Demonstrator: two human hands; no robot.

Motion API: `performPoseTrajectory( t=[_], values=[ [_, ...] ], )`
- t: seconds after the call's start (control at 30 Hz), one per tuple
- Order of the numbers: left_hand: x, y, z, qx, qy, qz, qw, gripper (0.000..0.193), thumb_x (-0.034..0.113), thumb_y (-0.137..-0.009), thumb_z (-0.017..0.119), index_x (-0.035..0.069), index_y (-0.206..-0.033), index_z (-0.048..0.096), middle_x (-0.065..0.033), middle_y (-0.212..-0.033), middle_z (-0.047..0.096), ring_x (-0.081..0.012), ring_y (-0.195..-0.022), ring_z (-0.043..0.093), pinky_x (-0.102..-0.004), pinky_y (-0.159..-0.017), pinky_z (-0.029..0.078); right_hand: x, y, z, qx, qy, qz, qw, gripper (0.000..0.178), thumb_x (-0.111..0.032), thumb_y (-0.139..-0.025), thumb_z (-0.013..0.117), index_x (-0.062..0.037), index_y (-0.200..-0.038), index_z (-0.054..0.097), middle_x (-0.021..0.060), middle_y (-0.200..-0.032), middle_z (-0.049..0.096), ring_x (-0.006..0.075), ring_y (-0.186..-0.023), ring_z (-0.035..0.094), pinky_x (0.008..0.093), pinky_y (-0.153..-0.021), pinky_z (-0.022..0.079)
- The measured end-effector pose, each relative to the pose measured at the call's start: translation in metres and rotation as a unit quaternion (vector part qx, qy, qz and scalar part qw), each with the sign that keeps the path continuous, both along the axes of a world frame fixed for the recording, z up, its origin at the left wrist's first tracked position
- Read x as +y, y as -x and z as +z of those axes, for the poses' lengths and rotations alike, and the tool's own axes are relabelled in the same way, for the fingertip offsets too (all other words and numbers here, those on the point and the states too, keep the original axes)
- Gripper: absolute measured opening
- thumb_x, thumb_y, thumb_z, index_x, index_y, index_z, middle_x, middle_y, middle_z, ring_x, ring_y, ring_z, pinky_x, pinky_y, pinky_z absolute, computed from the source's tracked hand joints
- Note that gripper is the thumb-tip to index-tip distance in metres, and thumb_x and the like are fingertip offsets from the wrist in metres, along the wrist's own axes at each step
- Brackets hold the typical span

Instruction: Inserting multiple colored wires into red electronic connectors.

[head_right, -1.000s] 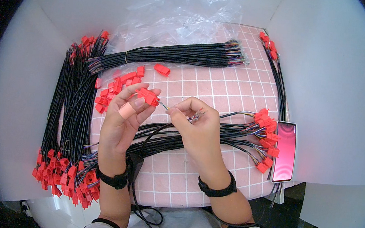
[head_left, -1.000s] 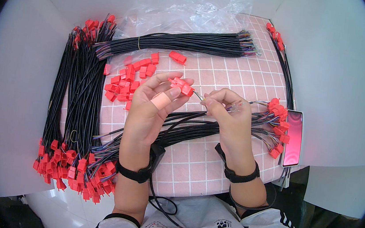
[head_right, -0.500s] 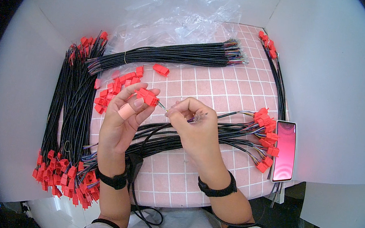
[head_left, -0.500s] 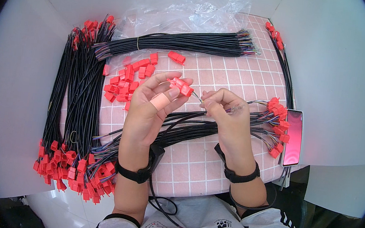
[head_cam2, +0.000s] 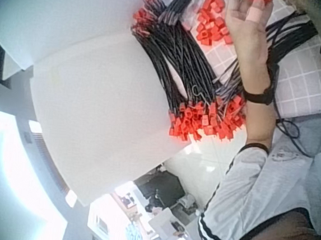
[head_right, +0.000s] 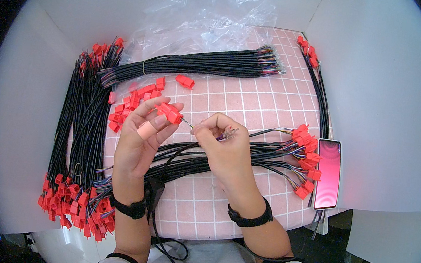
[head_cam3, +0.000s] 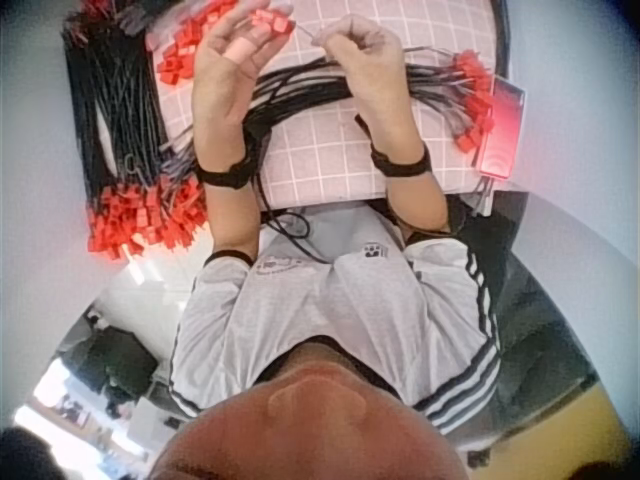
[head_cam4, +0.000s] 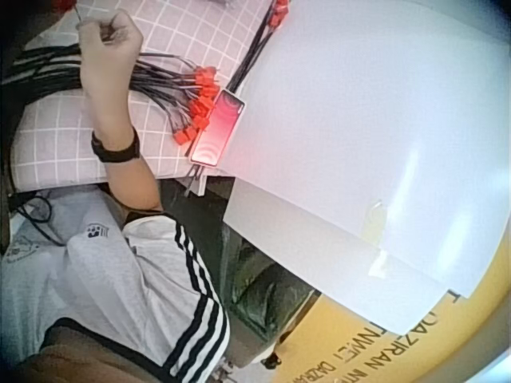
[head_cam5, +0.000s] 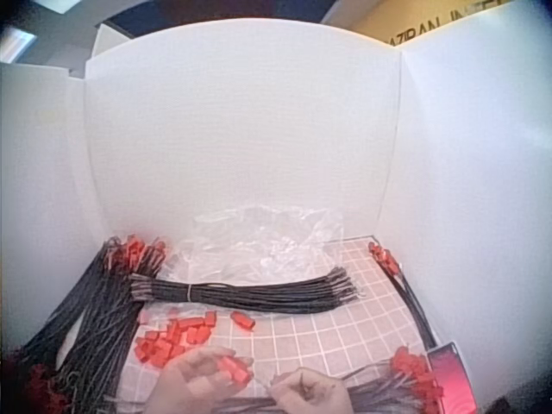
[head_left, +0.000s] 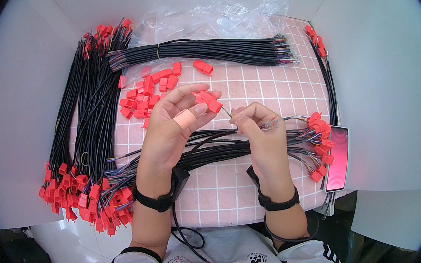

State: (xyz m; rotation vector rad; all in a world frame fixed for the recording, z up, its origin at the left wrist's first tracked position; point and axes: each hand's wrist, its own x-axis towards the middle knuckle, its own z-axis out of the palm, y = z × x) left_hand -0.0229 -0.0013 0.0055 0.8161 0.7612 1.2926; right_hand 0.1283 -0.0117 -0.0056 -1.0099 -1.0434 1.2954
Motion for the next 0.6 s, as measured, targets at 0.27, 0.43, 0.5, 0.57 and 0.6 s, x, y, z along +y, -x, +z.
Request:
performPoseTrajectory(
  t=[0.27, 0.43, 0.5, 0.57, 0.6],
  values=[
    [-0.001, -0.0022, -0.0006, 0.059, -0.038, 0.009, 0.997, 0.031, -0.003, -0.074, 0.057, -0.001, -0.104, 0.053, -0.016, -0.104, 0.058, -0.0174, -0.093, 0.057, -0.0288, -0.082, 0.045, -0.0003, -0.0002, 0.0001, -0.032, 0.005, 0.009, 0.999, 0.008, -0.006, -0.075, 0.057, 0.0007, -0.072, 0.058, 0.0009, -0.066, 0.055, 0.005, -0.061, 0.046, 0.0189, -0.057, 0.036],
    [-0.001, -0.0008, -0.0007, 0.065, -0.04, 0.012, 0.997, 0.03, -0.003, -0.073, 0.058, -0.001, -0.103, 0.055, -0.0157, -0.103, 0.058, -0.0175, -0.092, 0.057, -0.0286, -0.082, 0.045, -0.0001, 0.0007, 0.0011, -0.059, -0.001, 0.016, 0.998, 0.007, -0.006, -0.076, 0.057, 0.0007, -0.074, 0.058, 0.0022, -0.069, 0.056, 0.006, -0.062, 0.046, 0.019, -0.059, 0.036],
    [-0.0009, -0.0007, -0.0005, 0.069, -0.044, 0.013, 0.997, 0.03, -0.003, -0.073, 0.058, -0.001, -0.103, 0.055, -0.0156, -0.103, 0.058, -0.0174, -0.092, 0.057, -0.0285, -0.083, 0.045, -0.0008, 0.0016, 0.0023, -0.043, 0.004, 0.015, 0.999, 0.008, -0.007, -0.077, 0.056, 0.0008, -0.076, 0.058, 0.0014, -0.069, 0.055, 0.0058, -0.062, 0.045, 0.0188, -0.058, 0.036],
    [-0.001, -0.0011, 0.0002, 0.076, -0.042, 0.021, 0.996, 0.031, -0.003, -0.073, 0.058, -0.001, -0.104, 0.055, -0.0153, -0.102, 0.059, -0.0173, -0.092, 0.057, -0.0285, -0.083, 0.044, -0.0009, 0.0017, 0.002, -0.043, 0.007, 0.018, 0.999, 0.009, -0.007, -0.078, 0.056, 0.0011, -0.077, 0.058, 0.0014, -0.069, 0.055, 0.0057, -0.062, 0.046, 0.0187, -0.058, 0.036],
    [-0.0012, -0.0022, -0.0003, 0.076, -0.042, 0.021, 0.996, 0.031, -0.003, -0.073, 0.058, -0.001, -0.104, 0.055, -0.0153, -0.102, 0.059, -0.0173, -0.092, 0.057, -0.0285, -0.083, 0.044, -0.001, 0.0018, 0.0021, -0.042, 0.01, 0.02, 0.999, 0.01, -0.008, -0.078, 0.056, 0.0013, -0.077, 0.057, 0.0014, -0.069, 0.055, 0.0057, -0.062, 0.046, 0.0187, -0.058, 0.036]
  ],
)
